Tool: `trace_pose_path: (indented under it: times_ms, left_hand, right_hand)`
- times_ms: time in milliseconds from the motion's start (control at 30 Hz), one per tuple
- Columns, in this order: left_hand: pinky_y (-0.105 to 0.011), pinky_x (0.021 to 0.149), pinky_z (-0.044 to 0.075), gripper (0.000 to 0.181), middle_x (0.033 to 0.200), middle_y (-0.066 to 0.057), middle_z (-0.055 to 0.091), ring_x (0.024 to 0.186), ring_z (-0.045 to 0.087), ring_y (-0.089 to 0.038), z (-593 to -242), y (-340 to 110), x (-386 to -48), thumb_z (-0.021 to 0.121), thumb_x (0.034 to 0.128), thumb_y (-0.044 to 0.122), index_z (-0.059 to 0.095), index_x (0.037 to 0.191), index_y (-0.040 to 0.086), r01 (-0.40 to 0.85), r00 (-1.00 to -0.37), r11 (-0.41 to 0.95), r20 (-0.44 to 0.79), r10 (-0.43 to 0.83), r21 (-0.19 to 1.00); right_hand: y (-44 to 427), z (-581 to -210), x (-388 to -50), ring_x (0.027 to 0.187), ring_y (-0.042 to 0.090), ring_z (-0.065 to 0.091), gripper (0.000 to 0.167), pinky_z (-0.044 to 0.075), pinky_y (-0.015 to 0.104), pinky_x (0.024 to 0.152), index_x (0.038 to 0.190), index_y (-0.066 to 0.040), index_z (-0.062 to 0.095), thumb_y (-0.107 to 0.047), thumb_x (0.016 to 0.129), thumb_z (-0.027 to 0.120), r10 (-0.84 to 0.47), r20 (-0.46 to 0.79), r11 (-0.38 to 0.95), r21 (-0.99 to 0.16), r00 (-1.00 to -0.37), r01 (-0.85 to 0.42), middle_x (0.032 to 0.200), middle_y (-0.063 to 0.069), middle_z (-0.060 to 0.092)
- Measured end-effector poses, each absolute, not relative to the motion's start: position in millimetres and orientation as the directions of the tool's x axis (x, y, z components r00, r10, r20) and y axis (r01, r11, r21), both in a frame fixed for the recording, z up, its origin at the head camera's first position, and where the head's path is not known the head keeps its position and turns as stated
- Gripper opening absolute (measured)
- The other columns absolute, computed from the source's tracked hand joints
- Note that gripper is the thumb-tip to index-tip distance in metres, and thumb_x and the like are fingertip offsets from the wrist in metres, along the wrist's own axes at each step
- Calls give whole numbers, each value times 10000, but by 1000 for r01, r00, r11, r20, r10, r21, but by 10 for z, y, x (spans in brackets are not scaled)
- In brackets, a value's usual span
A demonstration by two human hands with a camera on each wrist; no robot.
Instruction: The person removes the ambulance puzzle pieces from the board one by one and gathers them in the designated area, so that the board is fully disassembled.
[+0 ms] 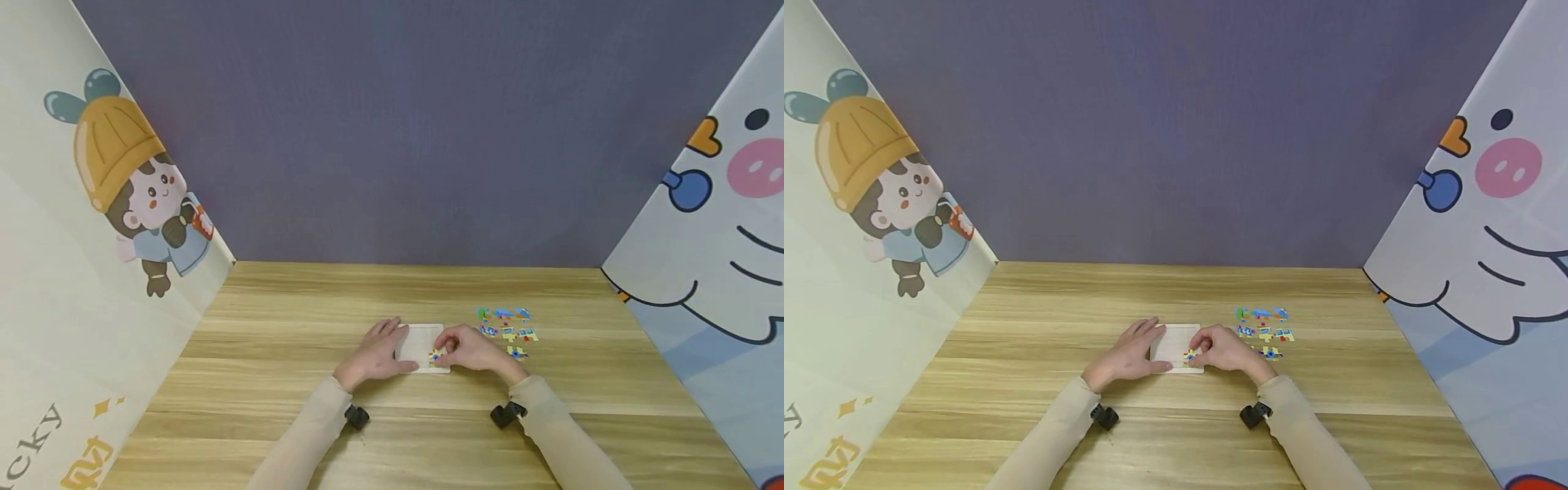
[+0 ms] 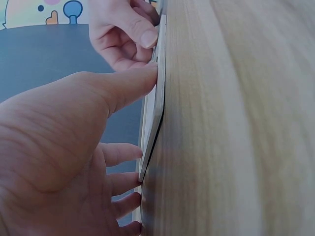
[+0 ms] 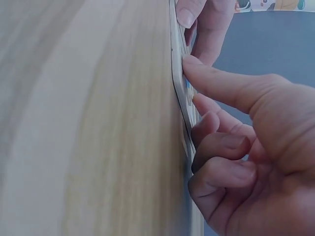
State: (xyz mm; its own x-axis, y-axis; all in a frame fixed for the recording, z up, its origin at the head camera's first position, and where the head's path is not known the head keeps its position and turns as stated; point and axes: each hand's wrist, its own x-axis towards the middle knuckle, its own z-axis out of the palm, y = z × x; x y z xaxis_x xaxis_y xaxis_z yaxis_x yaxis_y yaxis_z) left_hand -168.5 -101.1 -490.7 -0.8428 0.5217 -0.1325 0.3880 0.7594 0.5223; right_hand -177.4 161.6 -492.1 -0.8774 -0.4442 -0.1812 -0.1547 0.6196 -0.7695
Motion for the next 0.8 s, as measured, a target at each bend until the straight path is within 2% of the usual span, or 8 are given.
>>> trace_pose_path:
  times_ms: [167,400,633,800]
  left_hand:
    - [-558,1355,155,857,1765,-191,241,1638,205,-406,-4905,-1011,-1683,702,988,527,393,1643,68,389,-843,760,-131,521,520]
    - [-562,1352,164,862,1761,-198,249,1631,219,-416,-4909,-1018,-1678,706,981,529,399,1639,65,393,-843,757,-124,523,521]
    - [-568,1351,165,864,1762,-197,247,1631,218,-419,-4909,-1026,-1675,708,979,529,398,1640,68,393,-844,756,-123,523,523]
    - [-561,1353,164,873,1763,-194,246,1631,222,-412,-4906,-1027,-1678,704,976,542,394,1643,72,398,-843,759,-123,524,516]
  right_hand:
    - [1586,-4887,-1758,747,146,552,254,458,259,649,1049,-113,760,-228,867,895,-422,-174,645,-748,-890,-159,826,-12,632]
    - [1579,-4889,-1752,911,145,615,252,521,310,808,1037,-129,760,-229,857,906,-425,-137,645,-740,-895,-193,996,-12,722]
    - [1583,-4902,-1747,857,146,612,256,514,289,741,1037,-137,761,-237,852,908,-426,-118,631,-749,-897,-202,1007,-8,739]
    - [1602,-4918,-1751,907,140,642,262,536,284,786,1064,-109,759,-212,863,894,-453,-107,599,-772,-885,-213,1019,11,743]
